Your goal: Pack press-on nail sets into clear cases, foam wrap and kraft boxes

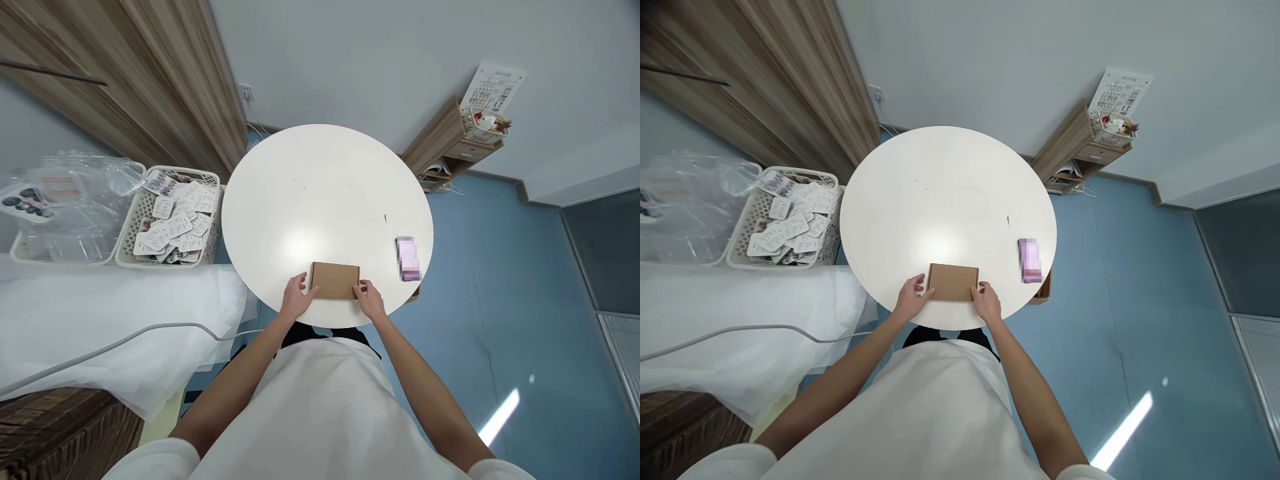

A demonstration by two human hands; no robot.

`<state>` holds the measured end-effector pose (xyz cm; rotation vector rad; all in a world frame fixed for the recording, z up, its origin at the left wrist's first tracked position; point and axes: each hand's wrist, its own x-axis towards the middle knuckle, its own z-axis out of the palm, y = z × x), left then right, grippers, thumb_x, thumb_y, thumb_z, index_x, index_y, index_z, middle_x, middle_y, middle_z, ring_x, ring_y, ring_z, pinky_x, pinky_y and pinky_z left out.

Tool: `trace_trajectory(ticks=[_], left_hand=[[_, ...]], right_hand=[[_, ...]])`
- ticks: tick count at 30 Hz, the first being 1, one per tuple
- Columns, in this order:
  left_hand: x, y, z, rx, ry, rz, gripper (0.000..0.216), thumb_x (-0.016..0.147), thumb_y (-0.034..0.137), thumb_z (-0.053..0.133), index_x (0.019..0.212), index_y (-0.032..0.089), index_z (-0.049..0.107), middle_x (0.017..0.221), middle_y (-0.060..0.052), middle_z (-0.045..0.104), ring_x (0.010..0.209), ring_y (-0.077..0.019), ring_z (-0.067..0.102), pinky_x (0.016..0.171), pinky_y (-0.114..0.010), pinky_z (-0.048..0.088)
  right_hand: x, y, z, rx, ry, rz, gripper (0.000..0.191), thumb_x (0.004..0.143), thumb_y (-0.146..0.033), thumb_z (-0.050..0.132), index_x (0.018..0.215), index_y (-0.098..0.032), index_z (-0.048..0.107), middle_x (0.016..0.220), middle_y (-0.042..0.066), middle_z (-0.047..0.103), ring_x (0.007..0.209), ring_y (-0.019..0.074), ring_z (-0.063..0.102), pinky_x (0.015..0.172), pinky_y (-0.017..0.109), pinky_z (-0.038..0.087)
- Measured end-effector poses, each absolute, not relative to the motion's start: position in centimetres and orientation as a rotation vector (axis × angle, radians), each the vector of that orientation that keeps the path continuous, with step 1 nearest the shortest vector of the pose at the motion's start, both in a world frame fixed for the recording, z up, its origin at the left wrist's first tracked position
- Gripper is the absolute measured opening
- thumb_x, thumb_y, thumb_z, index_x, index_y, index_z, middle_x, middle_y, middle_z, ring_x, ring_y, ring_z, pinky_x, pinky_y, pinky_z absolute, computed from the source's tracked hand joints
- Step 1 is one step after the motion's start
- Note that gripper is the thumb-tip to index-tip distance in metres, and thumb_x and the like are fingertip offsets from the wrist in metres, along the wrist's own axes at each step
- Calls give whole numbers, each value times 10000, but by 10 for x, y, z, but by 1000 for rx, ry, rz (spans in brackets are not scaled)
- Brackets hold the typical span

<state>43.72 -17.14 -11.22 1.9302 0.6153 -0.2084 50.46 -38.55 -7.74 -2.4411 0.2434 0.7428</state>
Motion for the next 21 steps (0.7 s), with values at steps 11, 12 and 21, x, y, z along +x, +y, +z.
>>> trace_trajectory(ticks=[11,12,21], left_hand=[[450,-192,-93,2027,633,-155,453,711,267,525,1160,215,501,1000,-51,571,791,-149,577,682,-278,501],[453,-200,-88,2028,636,-144,454,712,266,522,1163,220,497,1010,-53,564,799,-149,576,678,-276,503],[504,-343,-35,2076,339,-115,506,745,315,522,1226,229,389,1058,-78,507,870,-165,551,707,-320,513]], right_hand=[[509,-401,-91,-2193,-18,665,439,738,-325,469,1162,-229,405,953,20,590,633,129,561,662,302,433],[509,-409,-88,-2156,-24,655,455,730,-315,480,1170,-236,395,967,19,589,617,123,561,658,302,436],[520,-555,-49,-1980,186,297,482,675,-348,557,1126,-225,439,1030,54,583,565,111,522,594,290,451]])
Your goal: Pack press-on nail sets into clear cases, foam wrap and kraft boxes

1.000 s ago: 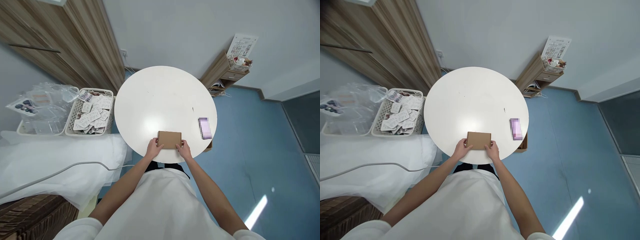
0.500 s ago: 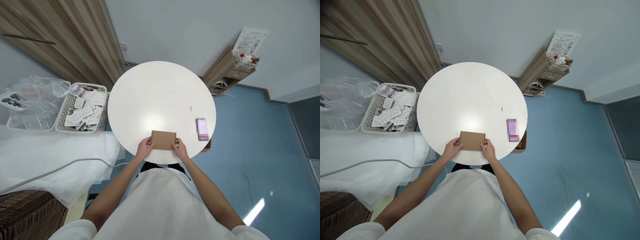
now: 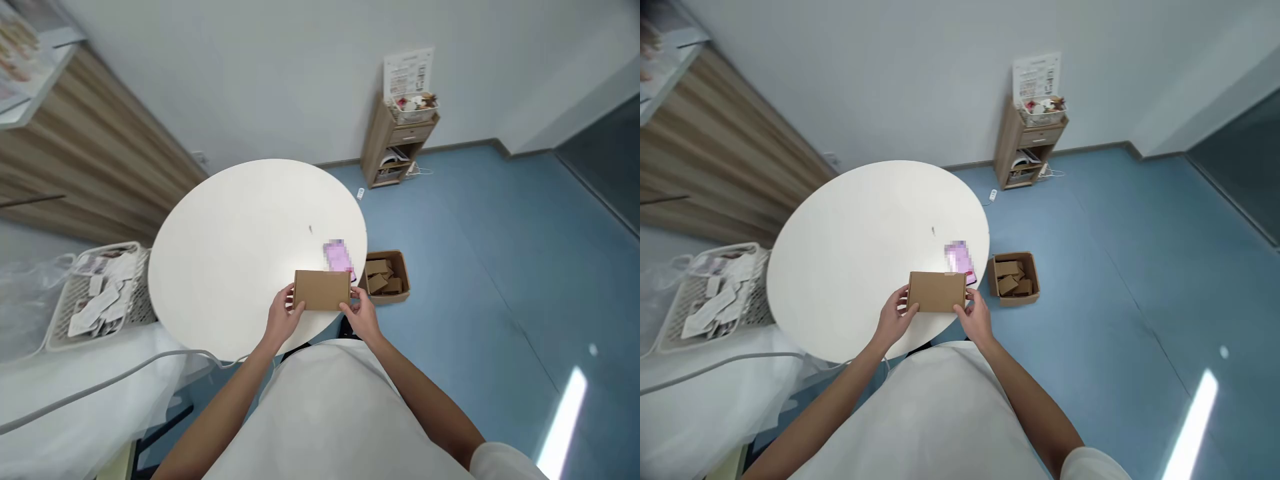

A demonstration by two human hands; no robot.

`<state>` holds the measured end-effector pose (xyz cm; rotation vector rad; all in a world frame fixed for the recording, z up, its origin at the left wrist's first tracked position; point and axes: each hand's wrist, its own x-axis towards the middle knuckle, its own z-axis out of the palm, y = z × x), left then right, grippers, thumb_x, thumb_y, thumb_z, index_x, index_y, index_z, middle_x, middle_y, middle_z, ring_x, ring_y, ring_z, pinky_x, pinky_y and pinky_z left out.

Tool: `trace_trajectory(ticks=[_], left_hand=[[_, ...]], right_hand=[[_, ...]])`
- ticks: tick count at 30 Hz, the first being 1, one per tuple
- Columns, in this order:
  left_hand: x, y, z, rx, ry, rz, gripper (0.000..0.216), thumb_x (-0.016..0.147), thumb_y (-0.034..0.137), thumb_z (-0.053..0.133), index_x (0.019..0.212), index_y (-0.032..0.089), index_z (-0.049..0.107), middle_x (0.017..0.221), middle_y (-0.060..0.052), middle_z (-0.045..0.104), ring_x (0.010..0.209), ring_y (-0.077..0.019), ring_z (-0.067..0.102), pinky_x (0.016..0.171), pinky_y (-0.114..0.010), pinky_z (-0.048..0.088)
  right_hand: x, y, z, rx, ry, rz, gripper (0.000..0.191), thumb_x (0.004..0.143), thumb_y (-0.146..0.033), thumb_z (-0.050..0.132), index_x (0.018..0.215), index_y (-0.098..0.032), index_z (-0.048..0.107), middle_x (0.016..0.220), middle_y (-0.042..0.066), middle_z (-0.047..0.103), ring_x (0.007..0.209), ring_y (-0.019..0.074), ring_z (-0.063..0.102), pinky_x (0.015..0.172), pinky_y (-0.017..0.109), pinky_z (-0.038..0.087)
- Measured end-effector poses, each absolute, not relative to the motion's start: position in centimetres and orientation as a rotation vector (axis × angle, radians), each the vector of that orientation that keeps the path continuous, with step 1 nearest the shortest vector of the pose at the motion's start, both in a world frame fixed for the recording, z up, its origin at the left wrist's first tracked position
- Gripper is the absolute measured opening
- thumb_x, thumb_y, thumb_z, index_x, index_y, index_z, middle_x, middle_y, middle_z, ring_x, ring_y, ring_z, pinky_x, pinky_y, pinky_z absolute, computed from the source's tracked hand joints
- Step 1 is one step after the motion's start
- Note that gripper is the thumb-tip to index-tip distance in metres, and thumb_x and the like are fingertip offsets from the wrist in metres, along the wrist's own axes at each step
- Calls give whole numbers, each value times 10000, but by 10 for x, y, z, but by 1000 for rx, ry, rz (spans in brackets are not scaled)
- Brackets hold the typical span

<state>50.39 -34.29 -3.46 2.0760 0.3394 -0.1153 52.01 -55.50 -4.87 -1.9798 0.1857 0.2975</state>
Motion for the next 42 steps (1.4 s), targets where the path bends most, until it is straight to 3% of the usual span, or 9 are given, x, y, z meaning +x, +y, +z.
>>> trace_trajectory(ticks=[7,13,19,22,26,34,42], left_hand=[[560,-472,-36,2170,-96,-324,637,751,377,532,1316,246,268,1046,-73,420,946,-178,501,791,-332,472],[609,-553,-59,2209,-338,-521,697,719,359,570,1325,181,274,1032,-88,429,964,-202,479,836,-346,428],[647,-597,-62,2131,-555,-590,597,739,331,545,1288,192,353,1178,-105,458,1092,-226,447,904,-351,386],[651,-596,-66,2164,-557,-592,559,747,327,535,1265,181,387,1269,-100,435,1177,-243,391,974,-370,321],[643,-580,-78,2186,-476,-630,599,756,341,527,1297,172,333,1309,-107,411,1200,-241,383,983,-382,314],[617,-550,-60,1974,-373,-669,588,782,316,505,1317,204,288,1203,-118,514,1001,-217,562,732,-319,488],[580,-442,-13,2062,-365,-377,434,784,342,486,1203,234,451,1063,-56,591,856,-155,595,756,-295,470]], right_hand=[[515,-676,-53,-1976,439,52,563,676,-390,574,1189,-213,423,1073,82,535,649,129,528,634,306,473],[519,-742,-73,-1996,649,7,677,661,-405,580,1272,-208,363,1065,94,500,685,143,556,711,351,484],[528,-776,-86,-1892,689,-53,679,689,-365,552,1307,-225,310,1239,120,413,1009,227,535,809,370,470],[523,-780,-94,-1868,708,-42,603,701,-362,536,1265,-221,373,1291,113,380,1104,247,481,841,385,456],[509,-773,-102,-1843,737,-52,533,716,-352,514,1224,-221,414,1268,107,421,1083,230,505,842,383,454],[506,-739,-80,-1836,671,-16,446,749,-368,475,1163,-202,460,1110,96,558,790,165,599,756,362,479],[517,-646,-52,-1858,350,15,395,752,-407,482,1066,-171,518,918,96,613,750,172,582,639,305,486]])
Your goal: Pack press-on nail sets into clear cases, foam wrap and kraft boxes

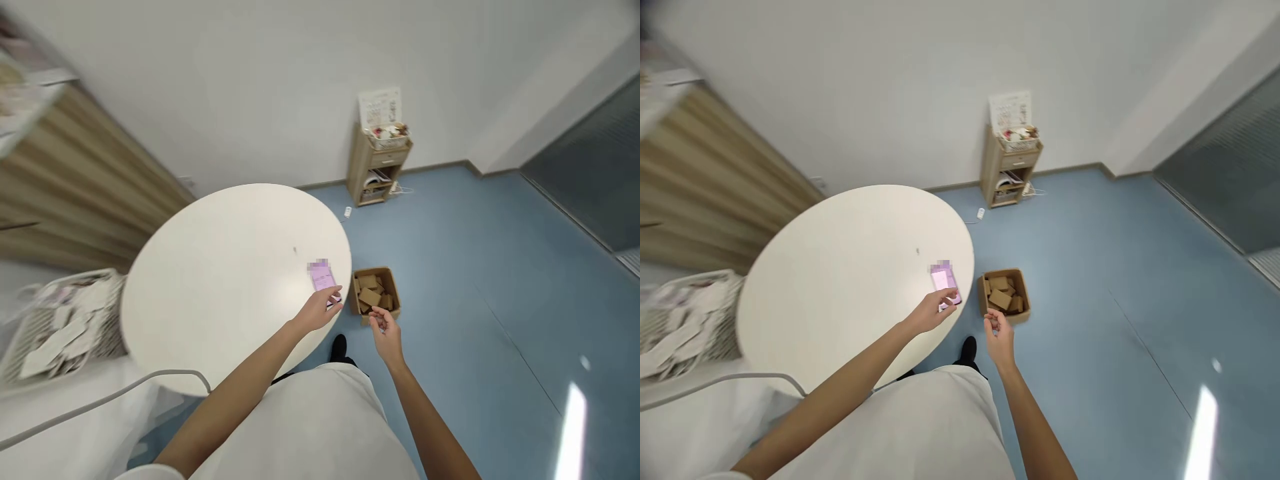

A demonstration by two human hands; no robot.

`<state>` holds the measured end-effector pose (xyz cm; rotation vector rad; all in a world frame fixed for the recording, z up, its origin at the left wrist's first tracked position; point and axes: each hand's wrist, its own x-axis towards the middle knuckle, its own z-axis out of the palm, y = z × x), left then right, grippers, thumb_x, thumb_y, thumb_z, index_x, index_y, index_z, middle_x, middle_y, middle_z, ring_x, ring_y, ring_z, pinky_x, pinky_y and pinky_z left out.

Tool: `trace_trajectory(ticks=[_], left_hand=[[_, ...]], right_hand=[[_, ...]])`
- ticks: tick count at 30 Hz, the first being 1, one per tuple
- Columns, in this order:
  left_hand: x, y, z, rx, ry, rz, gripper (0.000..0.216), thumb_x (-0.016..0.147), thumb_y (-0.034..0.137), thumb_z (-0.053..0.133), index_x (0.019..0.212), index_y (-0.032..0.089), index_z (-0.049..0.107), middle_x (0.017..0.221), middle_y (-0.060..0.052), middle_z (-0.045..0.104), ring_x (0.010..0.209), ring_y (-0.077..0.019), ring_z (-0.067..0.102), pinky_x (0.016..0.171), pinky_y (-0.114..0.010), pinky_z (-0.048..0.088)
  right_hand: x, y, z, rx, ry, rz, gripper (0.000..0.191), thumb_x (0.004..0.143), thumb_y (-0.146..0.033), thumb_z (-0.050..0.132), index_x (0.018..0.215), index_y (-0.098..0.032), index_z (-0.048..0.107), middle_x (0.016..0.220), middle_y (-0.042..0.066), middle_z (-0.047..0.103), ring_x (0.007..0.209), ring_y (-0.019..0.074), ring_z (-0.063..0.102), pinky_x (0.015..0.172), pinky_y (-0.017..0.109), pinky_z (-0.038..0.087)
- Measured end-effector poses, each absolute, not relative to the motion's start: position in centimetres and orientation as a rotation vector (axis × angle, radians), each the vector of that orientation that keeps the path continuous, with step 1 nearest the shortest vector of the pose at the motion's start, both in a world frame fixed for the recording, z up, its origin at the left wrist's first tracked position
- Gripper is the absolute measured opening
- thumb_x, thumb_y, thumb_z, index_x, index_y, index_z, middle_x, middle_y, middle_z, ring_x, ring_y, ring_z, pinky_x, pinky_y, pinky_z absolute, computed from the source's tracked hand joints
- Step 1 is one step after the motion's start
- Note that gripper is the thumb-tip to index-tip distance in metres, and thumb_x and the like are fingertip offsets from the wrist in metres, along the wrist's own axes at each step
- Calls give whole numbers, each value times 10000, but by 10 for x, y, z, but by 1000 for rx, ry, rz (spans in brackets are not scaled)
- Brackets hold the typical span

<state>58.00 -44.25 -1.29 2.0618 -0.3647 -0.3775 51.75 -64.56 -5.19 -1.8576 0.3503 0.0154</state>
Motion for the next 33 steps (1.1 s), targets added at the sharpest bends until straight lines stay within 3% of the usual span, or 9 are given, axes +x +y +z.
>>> trace_trajectory(ticks=[8,16,24,33], left_hand=[[478,-254,-17,2074,197,-141,392,778,394,460,1133,236,511,916,-22,607,597,-100,519,606,-253,453],[400,-148,-33,1929,599,64,373,747,381,481,1069,200,534,828,-9,604,527,-84,468,534,-232,425],[381,-90,-31,1836,928,134,423,717,395,514,1083,183,532,900,-36,608,638,-118,554,601,-250,463],[374,-39,-46,1762,1183,270,394,705,382,570,1058,210,547,1129,-72,556,945,-193,553,748,-293,456]], right_hand=[[505,-472,-42,-1922,-92,218,444,759,-358,491,1168,-201,419,948,71,585,647,123,541,607,287,469],[478,-335,-32,-1938,-541,555,344,775,-325,455,1104,-229,483,939,49,594,668,125,547,582,265,460],[514,-264,-30,-1986,-1167,951,345,776,-300,477,1115,-240,502,1009,47,595,789,144,582,741,319,448],[530,-160,-43,-1897,-1133,1083,364,752,-295,515,1111,-233,506,1019,52,599,845,155,587,754,319,457]])
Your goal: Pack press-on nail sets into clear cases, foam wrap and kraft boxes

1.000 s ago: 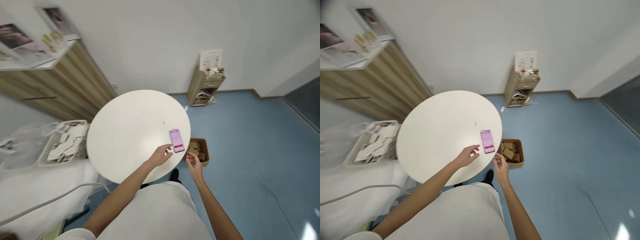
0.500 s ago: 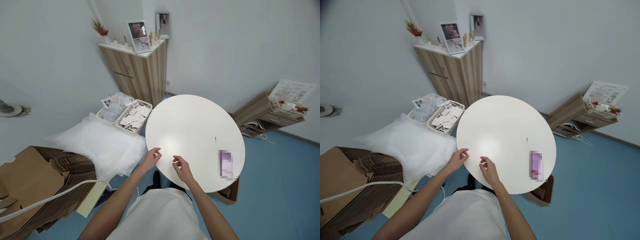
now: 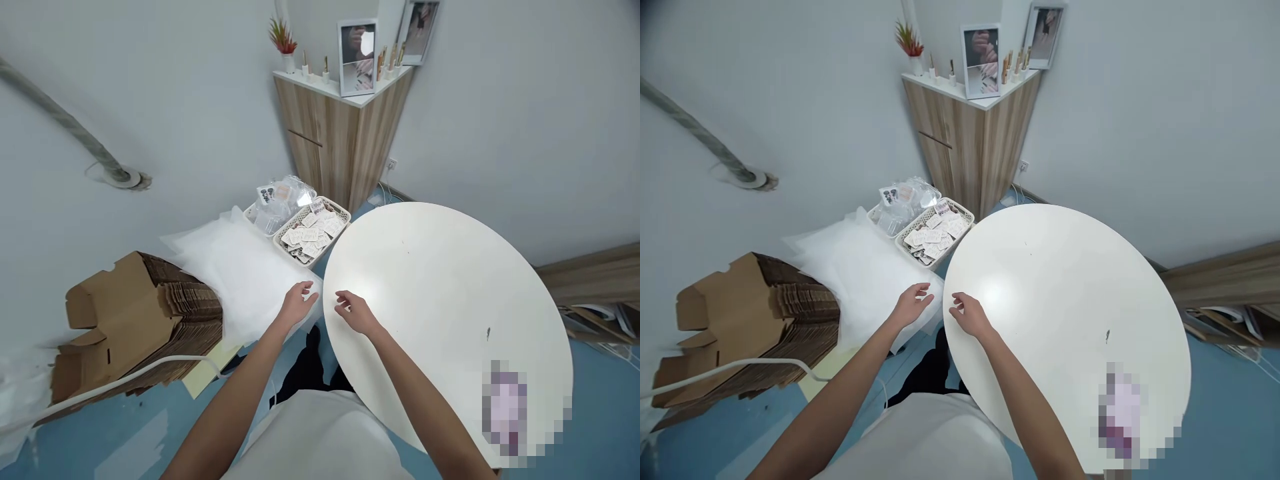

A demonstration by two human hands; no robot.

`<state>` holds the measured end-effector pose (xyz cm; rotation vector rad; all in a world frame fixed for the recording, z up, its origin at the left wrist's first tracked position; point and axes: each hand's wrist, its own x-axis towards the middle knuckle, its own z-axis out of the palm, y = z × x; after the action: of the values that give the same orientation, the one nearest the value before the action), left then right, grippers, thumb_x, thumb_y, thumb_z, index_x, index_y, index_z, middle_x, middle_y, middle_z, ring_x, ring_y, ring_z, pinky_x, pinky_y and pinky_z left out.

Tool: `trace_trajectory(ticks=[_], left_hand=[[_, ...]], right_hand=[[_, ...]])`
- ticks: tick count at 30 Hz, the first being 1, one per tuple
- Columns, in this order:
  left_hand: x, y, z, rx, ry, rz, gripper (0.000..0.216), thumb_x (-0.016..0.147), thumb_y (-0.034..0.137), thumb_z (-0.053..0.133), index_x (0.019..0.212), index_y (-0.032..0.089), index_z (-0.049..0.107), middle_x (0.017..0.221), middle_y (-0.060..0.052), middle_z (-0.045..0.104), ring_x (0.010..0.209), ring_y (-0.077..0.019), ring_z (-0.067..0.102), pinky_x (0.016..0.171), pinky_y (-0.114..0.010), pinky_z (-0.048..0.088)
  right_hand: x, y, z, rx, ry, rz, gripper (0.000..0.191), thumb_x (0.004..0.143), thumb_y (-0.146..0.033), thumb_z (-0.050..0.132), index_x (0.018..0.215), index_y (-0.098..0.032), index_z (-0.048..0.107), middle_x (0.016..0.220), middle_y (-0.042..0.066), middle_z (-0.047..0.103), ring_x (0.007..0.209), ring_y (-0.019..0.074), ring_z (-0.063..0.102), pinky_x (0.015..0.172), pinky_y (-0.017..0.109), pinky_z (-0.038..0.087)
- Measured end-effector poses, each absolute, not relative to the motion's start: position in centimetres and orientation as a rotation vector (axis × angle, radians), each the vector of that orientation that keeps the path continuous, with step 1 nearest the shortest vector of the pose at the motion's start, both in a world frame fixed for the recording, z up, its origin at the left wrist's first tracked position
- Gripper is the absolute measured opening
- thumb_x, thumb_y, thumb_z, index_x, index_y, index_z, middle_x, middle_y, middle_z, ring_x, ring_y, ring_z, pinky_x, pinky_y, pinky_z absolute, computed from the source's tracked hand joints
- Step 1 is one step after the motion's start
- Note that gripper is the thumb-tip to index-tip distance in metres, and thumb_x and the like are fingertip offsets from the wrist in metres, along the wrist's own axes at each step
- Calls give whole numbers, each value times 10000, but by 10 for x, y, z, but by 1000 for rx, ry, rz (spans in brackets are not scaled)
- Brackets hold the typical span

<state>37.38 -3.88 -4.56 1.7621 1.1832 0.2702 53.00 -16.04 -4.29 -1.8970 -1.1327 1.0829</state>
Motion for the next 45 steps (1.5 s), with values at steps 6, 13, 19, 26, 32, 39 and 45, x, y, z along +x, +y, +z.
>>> trace_trajectory(ticks=[6,13,19,26,32,39,45], left_hand=[[389,22,-63,1622,1169,399,424,690,348,606,1083,204,539,1159,-92,541,1062,-221,505,820,-319,431],[422,104,-98,1544,1181,412,539,696,356,604,1182,162,473,1245,-128,481,1151,-237,437,935,-350,339],[441,131,-109,1435,1177,355,536,745,390,549,1219,168,437,1294,-121,431,1208,-242,371,973,-358,299],[445,131,-112,1276,1151,329,505,775,341,516,1242,183,402,1330,-106,379,1226,-227,344,986,-352,294],[441,132,-107,1190,1127,414,479,750,286,542,1207,199,431,1277,-88,438,1170,-215,406,936,-340,359],[433,108,-90,1326,1064,535,424,735,258,548,1151,195,499,1163,-81,510,1043,-184,492,844,-292,429],[424,54,-72,1319,961,447,395,711,209,548,1103,162,538,1068,-96,554,895,-154,570,785,-289,470]], right_hand=[[524,-89,-58,-1863,-883,968,334,737,-299,516,1058,-217,550,1085,56,593,979,174,556,851,346,439],[527,-3,-81,-1873,-613,1017,411,701,-274,542,1101,-180,527,1139,83,564,1058,191,520,912,354,408],[535,44,-101,-2002,-629,911,435,694,-229,525,1127,-191,506,1289,72,418,1155,203,422,942,357,372],[534,65,-116,-2077,-544,894,441,684,-208,498,1123,-163,502,1129,76,517,984,170,508,904,347,391],[529,62,-99,-2016,-438,1044,475,679,-213,517,1144,-121,492,984,80,570,867,162,541,801,326,443],[522,25,-72,-1931,-444,975,407,707,-229,506,1110,-170,522,1004,66,576,883,149,547,804,313,447],[516,-48,-63,-1958,-561,728,303,769,-244,434,1043,-218,561,1084,54,536,852,141,549,775,319,463]])
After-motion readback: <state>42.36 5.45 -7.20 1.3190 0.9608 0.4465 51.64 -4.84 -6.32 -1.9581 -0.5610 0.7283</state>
